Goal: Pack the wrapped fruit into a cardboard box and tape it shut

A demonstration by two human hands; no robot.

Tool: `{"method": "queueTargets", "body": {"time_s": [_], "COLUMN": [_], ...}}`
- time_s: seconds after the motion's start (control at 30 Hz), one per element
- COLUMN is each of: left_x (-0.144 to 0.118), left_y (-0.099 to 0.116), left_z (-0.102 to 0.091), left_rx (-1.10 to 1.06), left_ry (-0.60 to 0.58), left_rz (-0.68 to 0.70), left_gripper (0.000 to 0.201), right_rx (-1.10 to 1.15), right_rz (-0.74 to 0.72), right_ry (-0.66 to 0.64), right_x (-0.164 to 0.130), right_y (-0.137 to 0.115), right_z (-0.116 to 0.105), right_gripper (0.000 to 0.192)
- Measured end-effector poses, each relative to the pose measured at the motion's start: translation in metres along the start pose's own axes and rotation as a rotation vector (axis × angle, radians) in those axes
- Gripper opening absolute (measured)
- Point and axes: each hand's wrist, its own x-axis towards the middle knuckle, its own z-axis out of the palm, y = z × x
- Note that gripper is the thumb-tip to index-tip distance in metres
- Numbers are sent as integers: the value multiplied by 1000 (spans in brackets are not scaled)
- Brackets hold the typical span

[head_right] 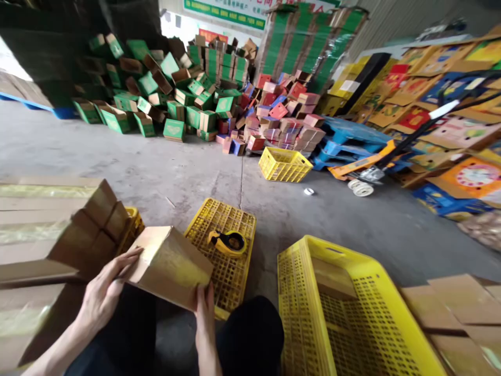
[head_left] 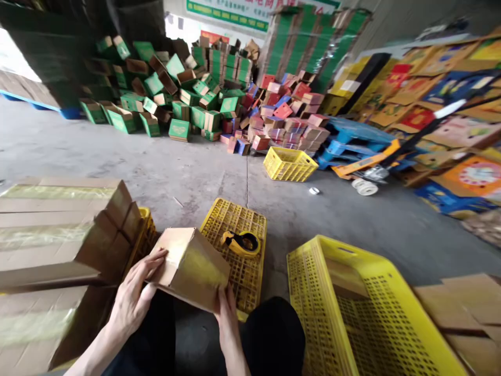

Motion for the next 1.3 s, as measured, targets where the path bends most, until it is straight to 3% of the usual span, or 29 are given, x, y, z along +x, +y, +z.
{"method": "queueTargets", "body": {"time_s": [0.07,0.13,0.3,0.4,0.5,0.67,0.87,1.1,1.3], "left_x": [-9,-17,-35,-49,-60,-59,-51,-40,-17], "left_y": [5,8,-5,-22,-34,-35,-24,-9,4], "left_z": [1,11,66,97,107,97,95,103,115], "left_rx": [12,-17,-241,-298,-242,-68,106,317,366], "left_ry": [-37,-28,-100,-156,-163,-176,-167,-261,-271], "left_rz": [-113,-179,-302,-364,-327,-146,-34,202,214], "left_gripper": [67,71,58,61,66,67,69,72,63], "right_rx": [48,-49,-436,-639,-818,-1075,-1368,-1382,-1393], "right_rz": [120,120,-93,-251,-475,-740,-823,-929,-983], "right_ry": [25,35,195,217,214,262,236,138,127], "right_x": [5,11,28,33,35,37,28,20,23], "right_y": [-4,-15,-37,-34,-20,-7,-19,-26,-31], "right_z": [-2,-18,-73,-87,-85,-80,-70,-36,-37], "right_gripper": [85,92,99,99,90,79,76,73,70]}}
